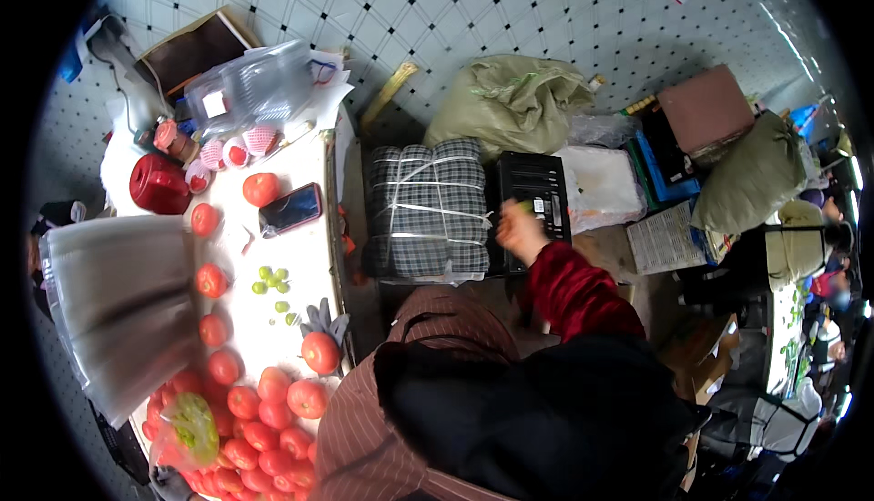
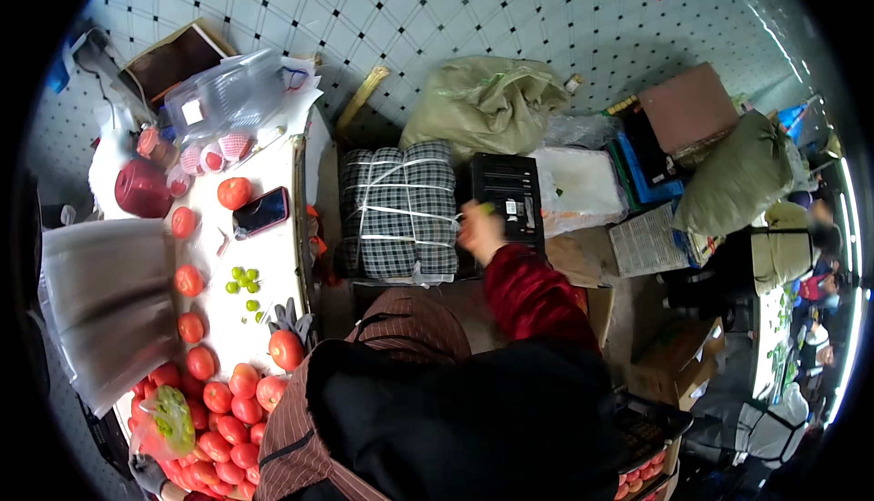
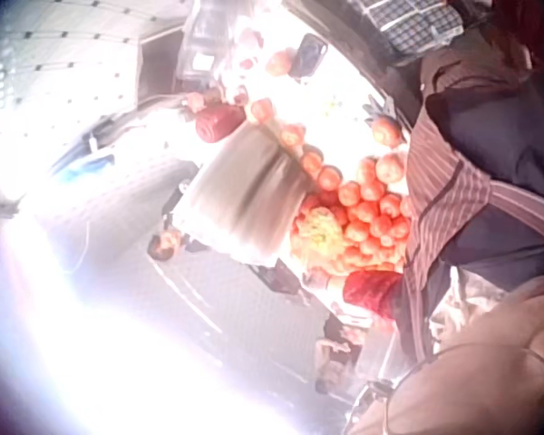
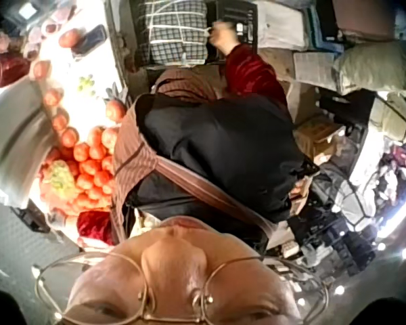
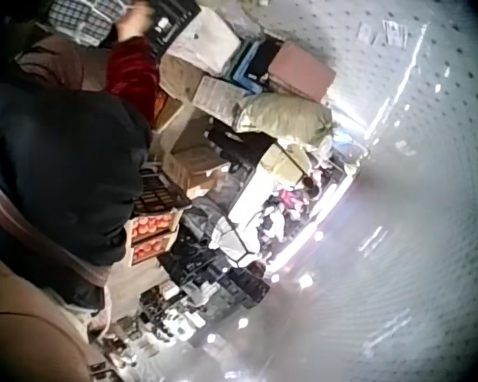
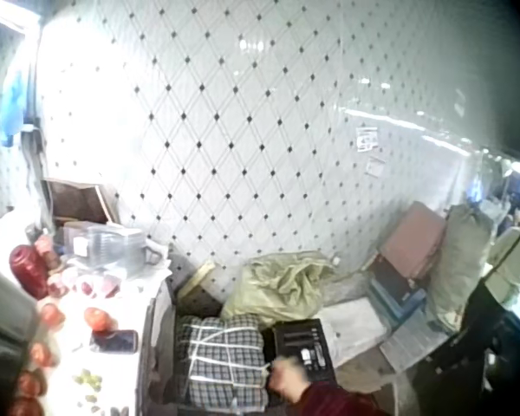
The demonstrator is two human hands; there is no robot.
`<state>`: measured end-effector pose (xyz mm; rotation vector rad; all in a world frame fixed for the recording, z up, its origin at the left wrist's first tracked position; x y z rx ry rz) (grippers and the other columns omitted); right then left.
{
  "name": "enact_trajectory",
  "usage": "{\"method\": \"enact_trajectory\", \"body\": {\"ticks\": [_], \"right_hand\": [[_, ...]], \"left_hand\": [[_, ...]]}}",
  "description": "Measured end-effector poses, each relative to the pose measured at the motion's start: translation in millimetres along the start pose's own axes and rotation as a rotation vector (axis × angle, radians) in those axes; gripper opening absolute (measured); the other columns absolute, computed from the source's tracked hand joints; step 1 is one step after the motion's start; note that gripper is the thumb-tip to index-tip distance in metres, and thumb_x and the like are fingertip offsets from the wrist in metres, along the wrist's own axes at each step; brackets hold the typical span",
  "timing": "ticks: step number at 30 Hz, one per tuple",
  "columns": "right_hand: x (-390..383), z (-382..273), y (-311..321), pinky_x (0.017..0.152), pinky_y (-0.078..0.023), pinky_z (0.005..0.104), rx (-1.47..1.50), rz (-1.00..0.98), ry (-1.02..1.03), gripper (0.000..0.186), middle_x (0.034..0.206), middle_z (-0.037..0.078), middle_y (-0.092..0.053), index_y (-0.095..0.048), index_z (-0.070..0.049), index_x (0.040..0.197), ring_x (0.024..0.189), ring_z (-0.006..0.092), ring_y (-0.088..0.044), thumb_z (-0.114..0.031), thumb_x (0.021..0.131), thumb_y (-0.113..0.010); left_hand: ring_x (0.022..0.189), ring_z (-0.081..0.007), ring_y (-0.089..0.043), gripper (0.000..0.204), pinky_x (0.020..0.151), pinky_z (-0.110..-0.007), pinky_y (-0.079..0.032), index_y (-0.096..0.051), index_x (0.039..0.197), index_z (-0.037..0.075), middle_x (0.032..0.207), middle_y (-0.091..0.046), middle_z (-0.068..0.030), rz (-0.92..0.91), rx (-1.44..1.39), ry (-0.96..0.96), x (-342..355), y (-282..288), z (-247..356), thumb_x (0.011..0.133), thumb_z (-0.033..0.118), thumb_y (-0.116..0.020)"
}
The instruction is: The person sorts red tomatoes from a large pile on a table into a white tray, handling them one by one. They also briefly handle green grapes, placing them into a plastic bag.
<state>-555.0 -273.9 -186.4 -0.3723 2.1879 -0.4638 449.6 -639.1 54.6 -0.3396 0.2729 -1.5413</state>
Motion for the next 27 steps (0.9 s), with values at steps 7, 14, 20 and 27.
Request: {"method": "enact_trajectory", "body": {"ticks": [7,14,20,27], "right_hand": [[48.2,-66.6,-25.1,0.08,-0.046,0.0294,-0.49,0.033,0.186,0.045,0.106,0.005,-0.057,-0.056,-0.011,0.116,0.095,0.0153,-0.054,-0.035,0.081,-0.07],[-125.3,123.0,-310.2,0.064,-0.05,0.022,-0.949,-0.995,0.477,0.022,0.085,0.003,-0.061,-0.057,-0.001,0.109,0.071,0.0099,-0.059,-0.007,0.088,-0.059],[-312.3,244.1,-425.4,0.072,-0.051,0.0289,-0.919,-1.765,0.686,0.02,0.089,0.012,-0.066,-0.063,0.002,0.099,0.08,0.0198,-0.064,-0.003,0.08,-0.066],[-408.8,420.5,-507.5,0.078,-0.05,0.0395,-0.79,-2.18,0.895,0.026,0.097,0.017,-0.064,-0.062,0.0,0.102,0.089,0.0357,-0.061,-0.008,0.078,-0.062]], "left_hand": [[0.079,-0.0154,-0.056,0.016,0.066,-0.028,-0.047,-0.061,0.099,0.009,0.097,-0.062,-0.004,0.124,0.089,-0.024,-11.9,-11.9,4.0,0.09,0.013,-0.047],[0.052,-0.0054,-0.04,0.017,0.047,-0.017,-0.03,-0.066,0.089,0.005,0.076,-0.061,-0.0021,0.458,0.354,-0.29,-51.4,-197.4,-22.8,0.084,0.016,-0.054],[0.051,0.0001,-0.034,0.022,0.048,-0.015,-0.026,-0.063,0.098,0.001,0.071,-0.056,0.0016,0.468,0.291,-0.228,-97.4,-234.0,-36.5,0.085,0.01,-0.048],[0.052,-0.0006,-0.035,0.021,0.048,-0.015,-0.027,-0.062,0.095,0.001,0.078,-0.059,-0.001,0.53,0.24,-0.195,-89.8,-239.7,-15.2,0.087,0.014,-0.048]]}}
Point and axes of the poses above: each hand's wrist, its own x-axis towards the middle knuckle, its own y-axis out of the back of the hand, z = x × y, the point moved 2 cm from there along x, towards the middle knuckle
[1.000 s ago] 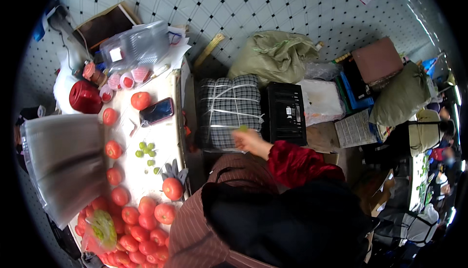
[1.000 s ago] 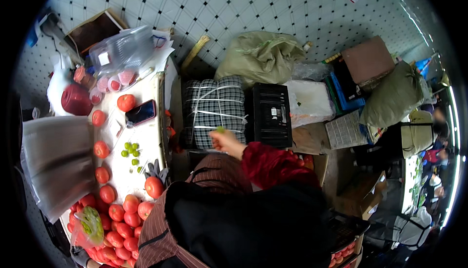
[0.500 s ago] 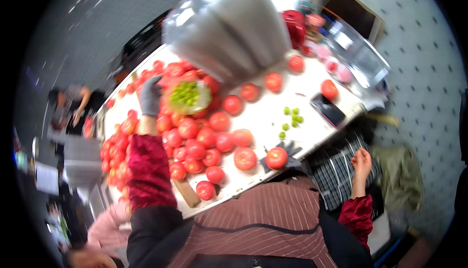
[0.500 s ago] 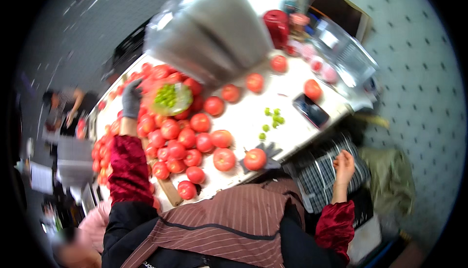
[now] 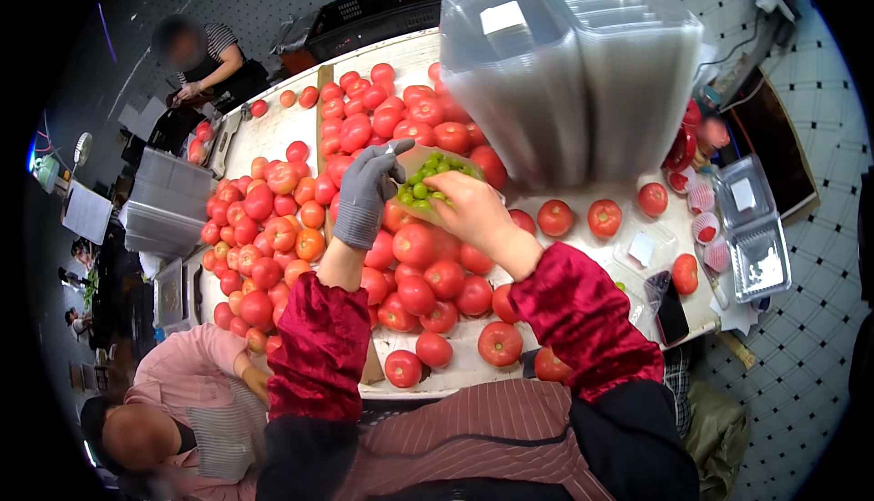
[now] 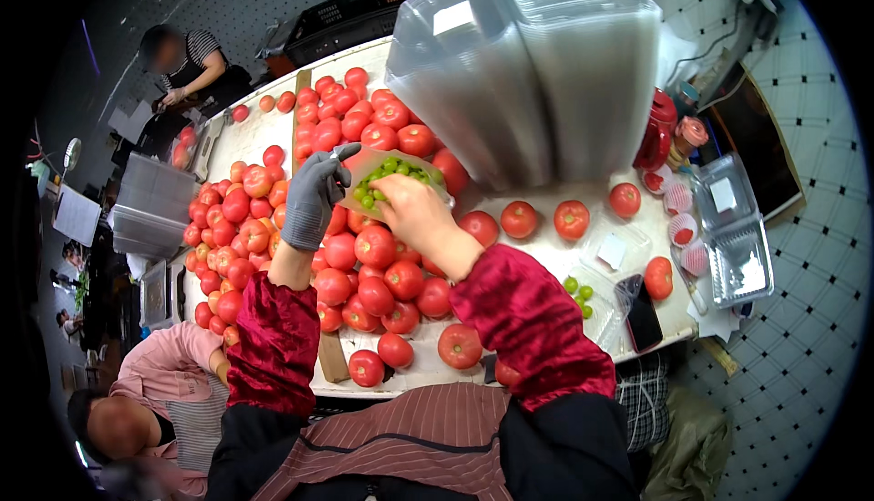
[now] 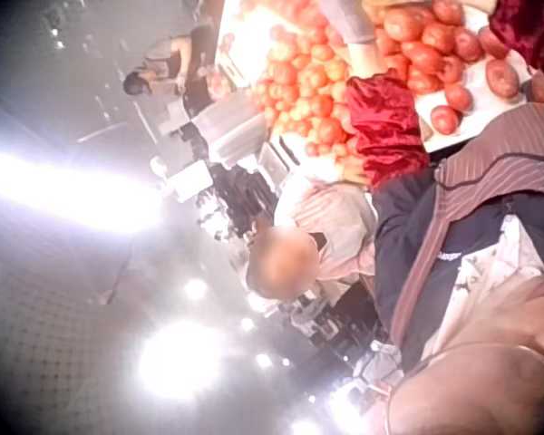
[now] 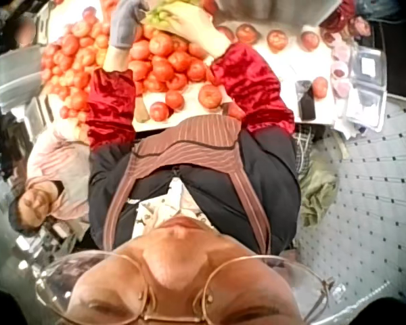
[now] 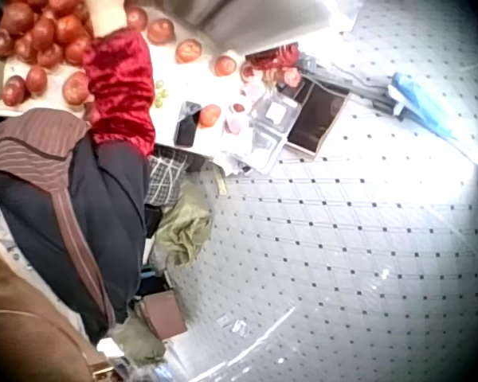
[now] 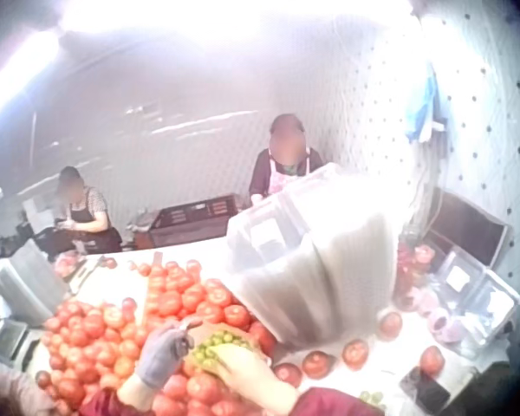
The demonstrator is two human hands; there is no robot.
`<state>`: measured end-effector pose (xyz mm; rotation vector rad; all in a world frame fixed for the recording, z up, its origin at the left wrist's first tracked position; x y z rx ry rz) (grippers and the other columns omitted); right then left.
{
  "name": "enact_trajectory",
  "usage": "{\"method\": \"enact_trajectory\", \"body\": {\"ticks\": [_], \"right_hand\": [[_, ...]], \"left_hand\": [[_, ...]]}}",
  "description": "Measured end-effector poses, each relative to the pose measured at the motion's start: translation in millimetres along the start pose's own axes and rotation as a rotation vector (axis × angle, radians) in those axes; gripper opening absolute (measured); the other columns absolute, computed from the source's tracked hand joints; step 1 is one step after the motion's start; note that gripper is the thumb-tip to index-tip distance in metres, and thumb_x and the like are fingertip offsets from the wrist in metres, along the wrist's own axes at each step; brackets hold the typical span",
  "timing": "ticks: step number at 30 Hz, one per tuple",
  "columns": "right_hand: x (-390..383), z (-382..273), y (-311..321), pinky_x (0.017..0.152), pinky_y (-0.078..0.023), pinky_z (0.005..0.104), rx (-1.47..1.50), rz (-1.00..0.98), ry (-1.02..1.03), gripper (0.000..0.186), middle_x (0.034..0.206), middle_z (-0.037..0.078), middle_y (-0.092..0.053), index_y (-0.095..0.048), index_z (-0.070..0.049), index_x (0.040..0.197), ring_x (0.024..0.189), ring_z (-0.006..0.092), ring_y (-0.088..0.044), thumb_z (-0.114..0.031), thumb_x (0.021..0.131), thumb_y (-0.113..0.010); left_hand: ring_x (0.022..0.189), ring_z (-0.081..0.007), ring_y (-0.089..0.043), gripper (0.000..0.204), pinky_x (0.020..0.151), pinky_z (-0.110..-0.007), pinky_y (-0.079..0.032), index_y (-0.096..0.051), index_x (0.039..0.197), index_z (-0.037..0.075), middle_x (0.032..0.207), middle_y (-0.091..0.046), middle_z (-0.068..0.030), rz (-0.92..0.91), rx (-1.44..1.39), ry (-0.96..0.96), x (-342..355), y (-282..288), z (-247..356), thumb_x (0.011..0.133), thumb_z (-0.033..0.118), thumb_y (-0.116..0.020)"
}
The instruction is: The person sorts red tomatoes from a large pile on a table into a white tray, handling them one by one. They also briefly handle green grapes, placing them into a plastic bag.
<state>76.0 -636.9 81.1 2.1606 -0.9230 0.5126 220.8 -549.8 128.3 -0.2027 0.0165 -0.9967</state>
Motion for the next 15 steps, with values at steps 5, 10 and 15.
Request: {"method": "enact_trajectory", "body": {"ticks": [5,10,15], "right_hand": [[27.7,46.2,-35.8,0.083,-0.048,0.0433,-0.297,-0.371,-0.234,0.036,0.1,0.021,-0.062,-0.06,0.001,0.106,0.095,0.0374,-0.059,-0.013,0.074,-0.063],[34.1,57.3,-53.7,0.087,-0.046,0.0428,-0.372,-0.236,-0.106,0.037,0.106,0.021,-0.057,-0.058,0.0,0.106,0.102,0.0368,-0.054,-0.013,0.073,-0.065],[56.9,69.2,-84.1,0.087,-0.045,0.0431,-0.542,-0.397,-0.238,0.038,0.108,0.019,-0.053,-0.057,-0.005,0.11,0.105,0.0376,-0.051,-0.031,0.083,-0.055]], "left_hand": [[0.061,-0.0039,-0.042,0.018,0.052,-0.018,-0.031,-0.05,0.075,0.005,0.108,-0.062,-0.0173,-0.012,-0.03,0.057,17.9,16.7,15.8,0.088,0.018,-0.048],[0.064,-0.0046,-0.045,0.018,0.05,-0.018,-0.03,-0.052,0.08,0.005,0.093,-0.062,-0.0088,-0.036,0.022,0.034,37.3,-2.5,25.6,0.09,0.018,-0.048],[0.064,-0.004,-0.045,0.015,0.052,-0.018,-0.033,-0.059,0.079,0.003,0.08,-0.058,-0.001,-0.004,0.058,-0.002,49.5,-16.3,26.9,0.084,0.015,-0.05]]}}
Point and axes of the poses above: each hand's wrist, its own x-axis towards the middle knuckle, its own y-axis out of the back of the hand, z = x × y, the point moved 2 cm from there along x, towards the middle knuckle
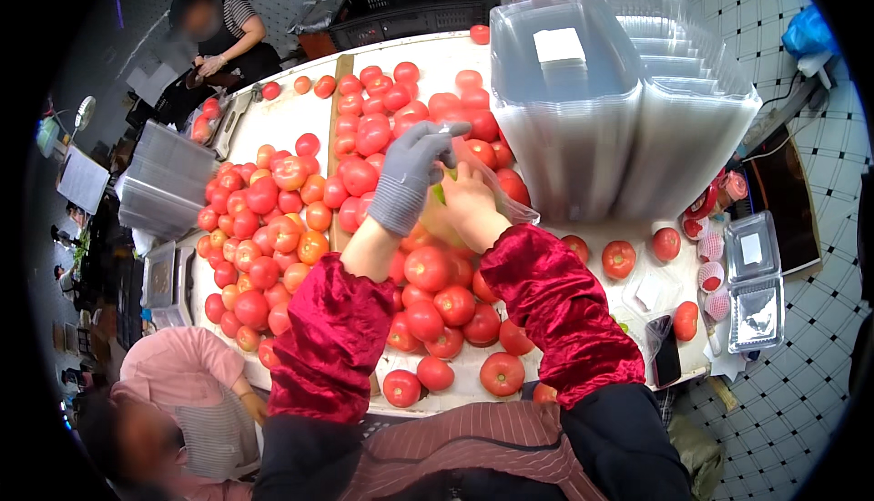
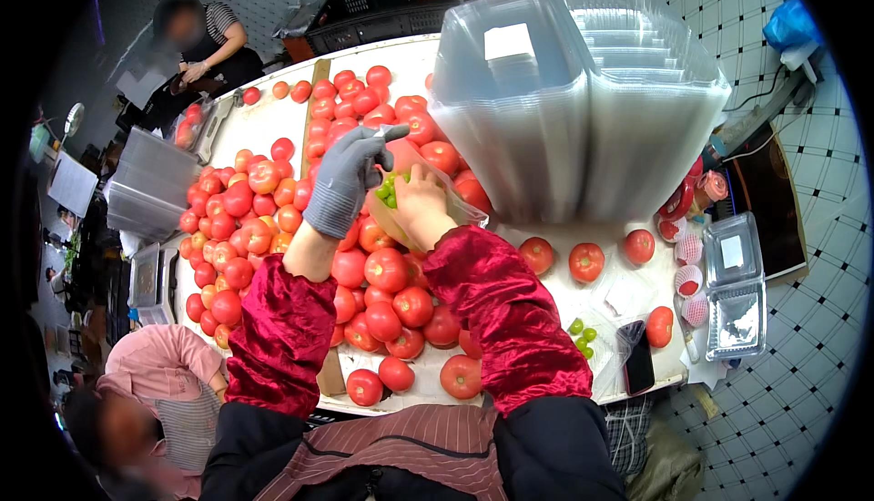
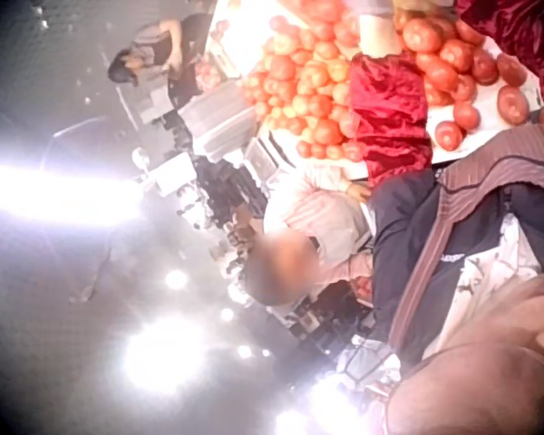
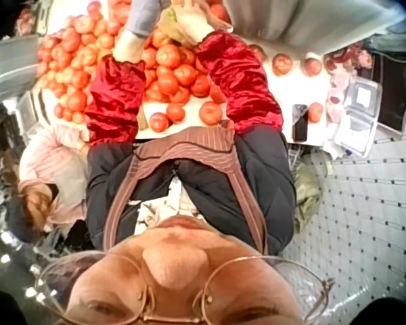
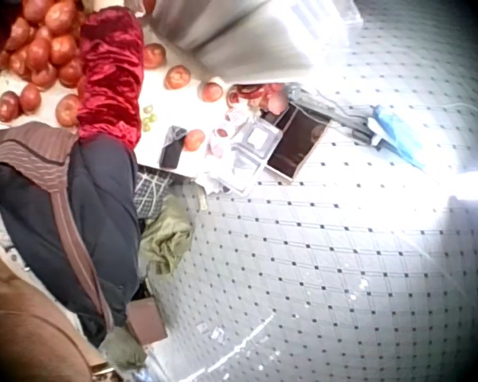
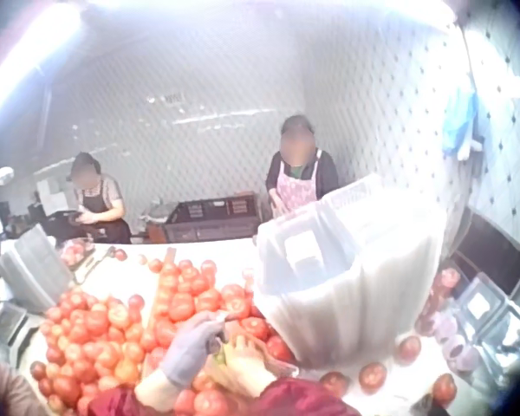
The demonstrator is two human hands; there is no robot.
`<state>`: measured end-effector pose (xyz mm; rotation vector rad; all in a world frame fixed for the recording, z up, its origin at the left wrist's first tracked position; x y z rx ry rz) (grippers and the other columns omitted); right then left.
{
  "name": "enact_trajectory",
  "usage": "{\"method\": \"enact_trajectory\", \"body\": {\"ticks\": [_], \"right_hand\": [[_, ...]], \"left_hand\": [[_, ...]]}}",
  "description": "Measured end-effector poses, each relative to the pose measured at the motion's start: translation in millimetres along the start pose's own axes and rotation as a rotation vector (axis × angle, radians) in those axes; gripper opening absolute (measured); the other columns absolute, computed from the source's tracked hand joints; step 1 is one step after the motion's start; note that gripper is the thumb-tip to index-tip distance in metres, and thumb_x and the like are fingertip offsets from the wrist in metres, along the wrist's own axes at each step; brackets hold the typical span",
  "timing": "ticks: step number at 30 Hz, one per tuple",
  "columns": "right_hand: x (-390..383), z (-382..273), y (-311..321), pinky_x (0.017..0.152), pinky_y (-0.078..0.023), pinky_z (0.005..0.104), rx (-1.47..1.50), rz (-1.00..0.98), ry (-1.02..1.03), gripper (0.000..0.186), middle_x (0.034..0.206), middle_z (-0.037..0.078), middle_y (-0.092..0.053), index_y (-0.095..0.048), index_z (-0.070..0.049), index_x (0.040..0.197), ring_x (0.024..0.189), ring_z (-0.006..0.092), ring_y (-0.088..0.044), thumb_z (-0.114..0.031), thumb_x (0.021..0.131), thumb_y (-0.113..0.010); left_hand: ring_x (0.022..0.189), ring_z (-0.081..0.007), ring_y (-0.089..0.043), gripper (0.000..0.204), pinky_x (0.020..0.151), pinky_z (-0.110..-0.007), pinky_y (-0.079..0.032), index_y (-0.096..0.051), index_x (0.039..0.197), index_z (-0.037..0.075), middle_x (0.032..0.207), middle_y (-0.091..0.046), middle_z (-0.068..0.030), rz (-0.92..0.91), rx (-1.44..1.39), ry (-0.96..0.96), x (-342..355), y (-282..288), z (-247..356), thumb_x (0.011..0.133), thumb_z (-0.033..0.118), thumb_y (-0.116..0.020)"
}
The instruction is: The person sorts red tomatoes from a large pile on a table into a white tray, handling them one by one. They also briefly handle green grapes, placing them into a plastic bag.
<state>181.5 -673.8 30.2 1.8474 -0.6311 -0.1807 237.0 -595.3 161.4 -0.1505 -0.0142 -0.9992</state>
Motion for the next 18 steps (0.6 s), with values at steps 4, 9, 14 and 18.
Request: {"method": "enact_trajectory", "body": {"ticks": [4,9,14,18], "right_hand": [[5.6,-22.7,-16.7,0.074,-0.05,0.0462,-0.142,0.144,-0.058,0.035,0.106,0.017,-0.051,-0.063,-0.009,0.103,0.099,0.0392,-0.051,-0.035,0.085,-0.048],[-7.4,-22.0,-16.3,0.078,-0.049,0.0478,-0.127,0.141,-0.078,0.039,0.11,0.019,-0.051,-0.062,-0.007,0.108,0.102,0.042,-0.048,-0.035,0.084,-0.05],[-8.3,-32.1,-4.0,0.089,-0.044,0.0458,-0.088,-0.044,-0.035,0.048,0.116,0.022,-0.048,-0.056,-0.003,0.116,0.105,0.0447,-0.045,-0.037,0.082,-0.051],[-2.1,-18.7,-32.4,0.096,-0.039,0.0466,-0.1,-0.232,-0.04,0.053,0.13,0.026,-0.04,-0.054,-0.003,0.12,0.113,0.0457,-0.042,-0.039,0.08,-0.054]], "left_hand": [[0.057,-0.0025,-0.04,0.023,0.049,-0.016,-0.03,-0.064,0.099,0.003,0.082,-0.059,-0.0005,0.029,0.029,-0.031,5.6,2.1,-9.5,0.087,0.018,-0.051],[0.063,-0.004,-0.046,0.018,0.053,-0.018,-0.034,-0.062,0.091,0.004,0.081,-0.061,-0.0005,0.045,-0.073,-0.018,-0.8,0.9,-17.5,0.085,0.019,-0.053],[0.064,-0.004,-0.047,0.022,0.053,-0.018,-0.034,-0.064,0.096,0.004,0.075,-0.056,0.0022,0.107,-0.066,-0.003,-6.8,12.9,-15.8,0.085,0.019,-0.053],[0.064,-0.0041,-0.047,0.023,0.053,-0.018,-0.035,-0.064,0.096,0.003,0.073,-0.054,0.0029,0.099,-0.047,0.002,-6.4,12.3,-18.5,0.085,0.02,-0.053]]}}
Point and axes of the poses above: each hand's wrist, its own x-axis towards the middle knuckle, its own y-axis out of the back of the hand, z = x × y, the point moved 2 cm from there along x, towards the middle knuckle
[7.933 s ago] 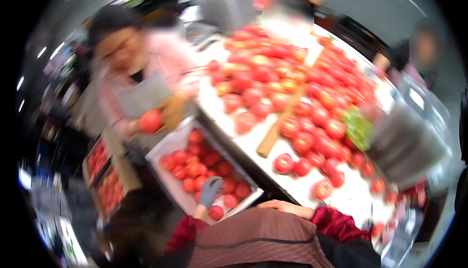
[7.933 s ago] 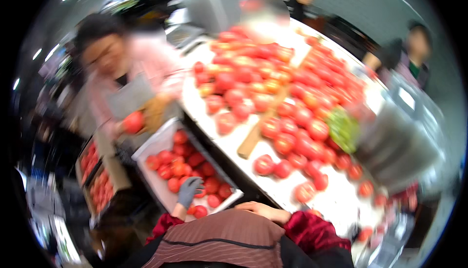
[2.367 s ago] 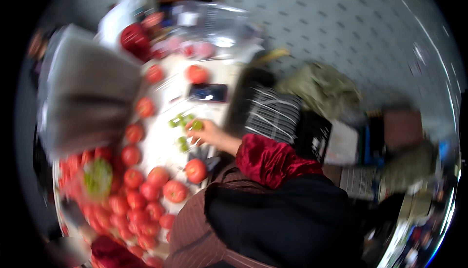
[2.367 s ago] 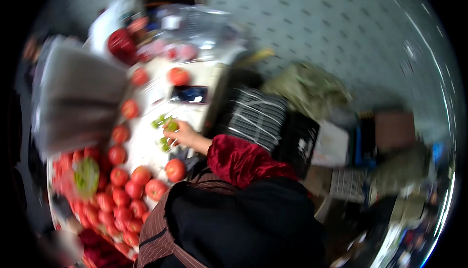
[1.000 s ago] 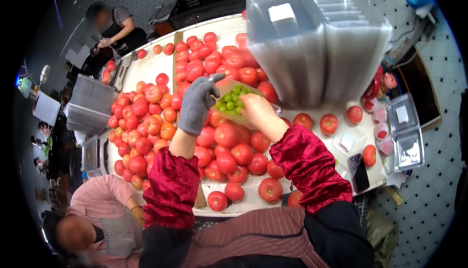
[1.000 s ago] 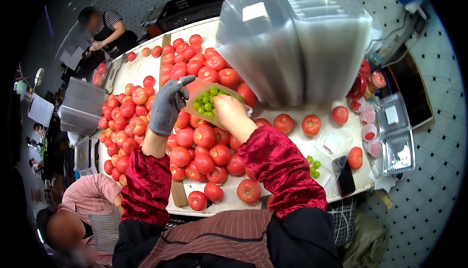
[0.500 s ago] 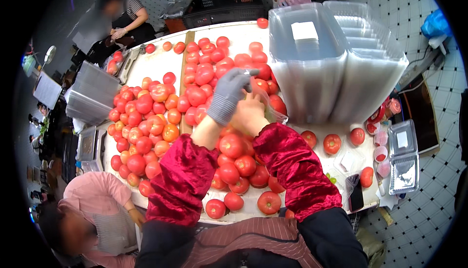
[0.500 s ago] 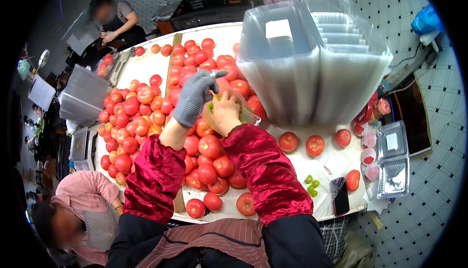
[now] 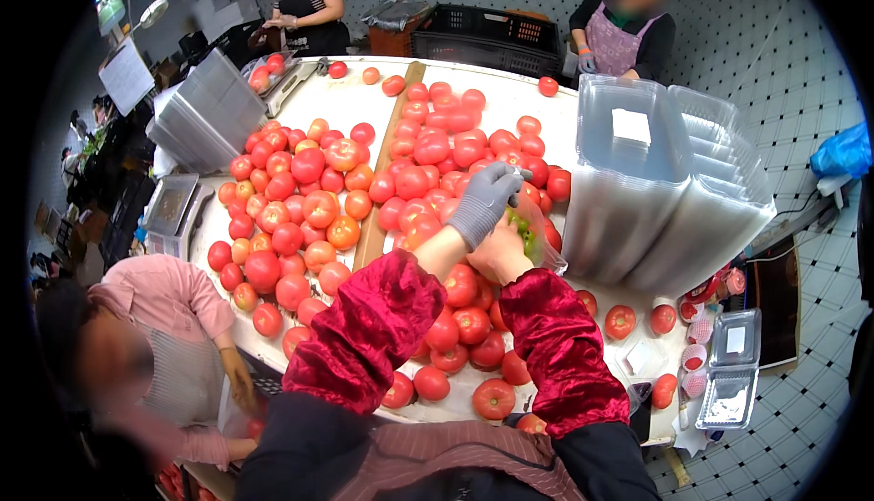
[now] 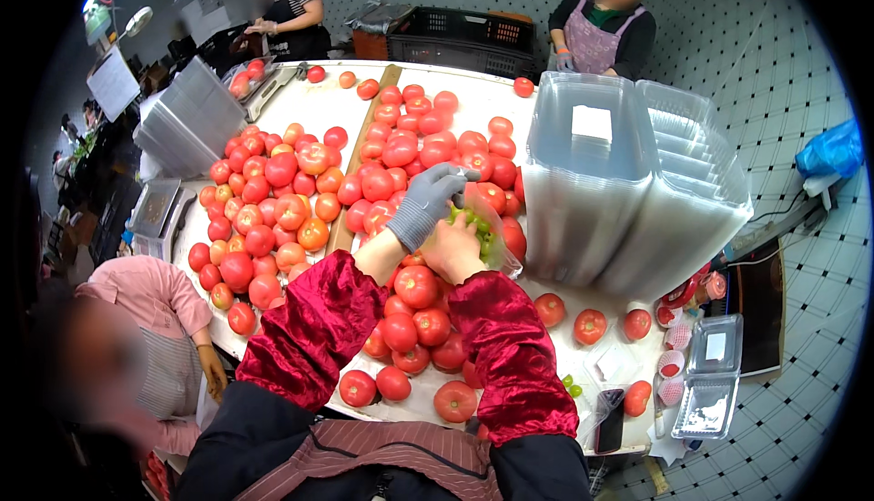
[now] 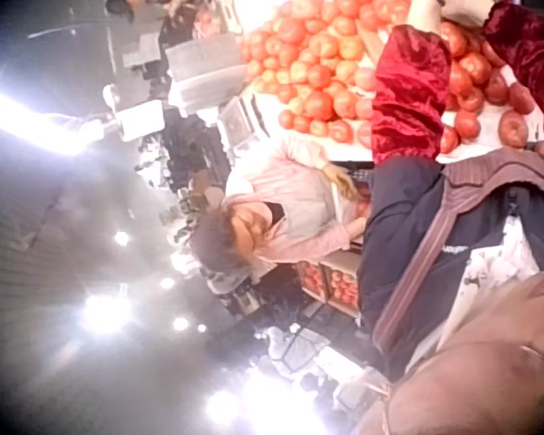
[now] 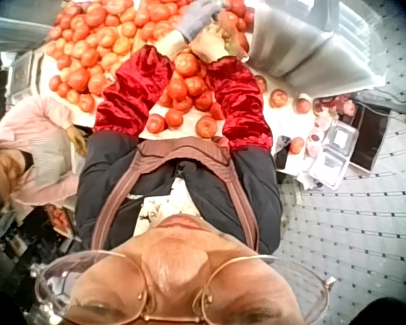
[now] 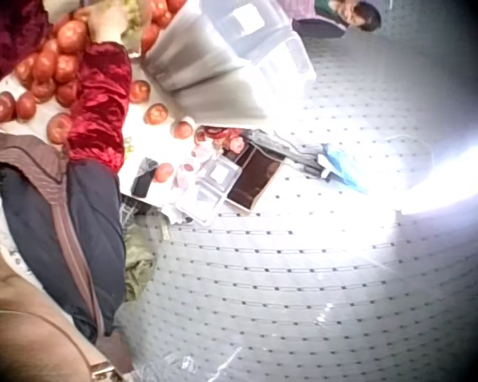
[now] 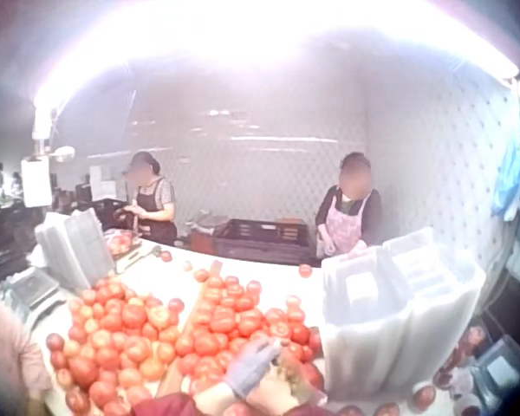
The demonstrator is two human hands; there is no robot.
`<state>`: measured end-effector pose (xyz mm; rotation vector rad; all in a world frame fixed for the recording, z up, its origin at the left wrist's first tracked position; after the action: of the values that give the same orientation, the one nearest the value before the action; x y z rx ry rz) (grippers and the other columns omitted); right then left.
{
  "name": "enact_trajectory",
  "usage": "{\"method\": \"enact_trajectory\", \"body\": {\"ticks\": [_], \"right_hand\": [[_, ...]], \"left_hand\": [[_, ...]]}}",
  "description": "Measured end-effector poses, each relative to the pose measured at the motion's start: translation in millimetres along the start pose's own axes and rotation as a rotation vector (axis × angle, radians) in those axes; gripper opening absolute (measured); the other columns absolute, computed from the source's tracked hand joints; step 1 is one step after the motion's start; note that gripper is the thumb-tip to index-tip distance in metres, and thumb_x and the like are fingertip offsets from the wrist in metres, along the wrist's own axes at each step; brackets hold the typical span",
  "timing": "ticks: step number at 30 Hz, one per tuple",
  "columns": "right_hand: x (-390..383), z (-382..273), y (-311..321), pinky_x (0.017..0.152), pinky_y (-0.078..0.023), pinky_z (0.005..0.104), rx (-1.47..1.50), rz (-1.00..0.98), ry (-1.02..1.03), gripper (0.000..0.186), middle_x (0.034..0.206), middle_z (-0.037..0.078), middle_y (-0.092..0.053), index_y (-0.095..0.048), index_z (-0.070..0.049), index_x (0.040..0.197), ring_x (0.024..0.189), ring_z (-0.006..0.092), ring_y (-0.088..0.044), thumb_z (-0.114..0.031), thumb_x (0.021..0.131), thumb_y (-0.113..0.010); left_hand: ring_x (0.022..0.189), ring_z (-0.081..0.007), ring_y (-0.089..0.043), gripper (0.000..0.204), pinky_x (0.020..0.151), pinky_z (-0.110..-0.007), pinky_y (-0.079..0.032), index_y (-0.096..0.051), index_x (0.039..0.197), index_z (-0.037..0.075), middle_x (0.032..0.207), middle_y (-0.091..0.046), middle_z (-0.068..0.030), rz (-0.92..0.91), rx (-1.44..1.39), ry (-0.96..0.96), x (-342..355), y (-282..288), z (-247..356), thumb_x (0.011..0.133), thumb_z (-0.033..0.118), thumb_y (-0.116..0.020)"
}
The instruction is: The person sorts red tomatoes from a large pile on a table into a white tray, handling them one by one. They also briefly handle green grapes, placing them into a plastic bag.
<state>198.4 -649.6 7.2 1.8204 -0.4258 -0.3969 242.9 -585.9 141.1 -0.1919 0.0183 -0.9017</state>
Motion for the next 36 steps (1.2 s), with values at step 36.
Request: {"method": "enact_trajectory", "body": {"ticks": [36], "right_hand": [[-219.8,164.8,16.5,0.071,-0.055,0.0324,2.231,-0.223,-0.461,0.03,0.109,0.009,-0.055,-0.053,-0.007,0.11,0.096,0.0221,-0.059,0.001,0.082,-0.06]], "left_hand": [[0.077,-0.0382,-0.059,0.018,0.067,-0.046,-0.047,-0.063,0.087,0.008,0.077,-0.061,-0.0178,0.258,1.332,-1.003,388.7,20.8,80.8,0.069,0.005,-0.065]]}}
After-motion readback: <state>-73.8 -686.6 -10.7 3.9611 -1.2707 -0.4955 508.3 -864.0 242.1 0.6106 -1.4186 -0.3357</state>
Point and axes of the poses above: each hand's wrist, its own x-axis towards the middle knuckle, its own y-axis out of the back of the hand, z = x × y, the point moved 2 cm from there along x, towards the middle knuckle
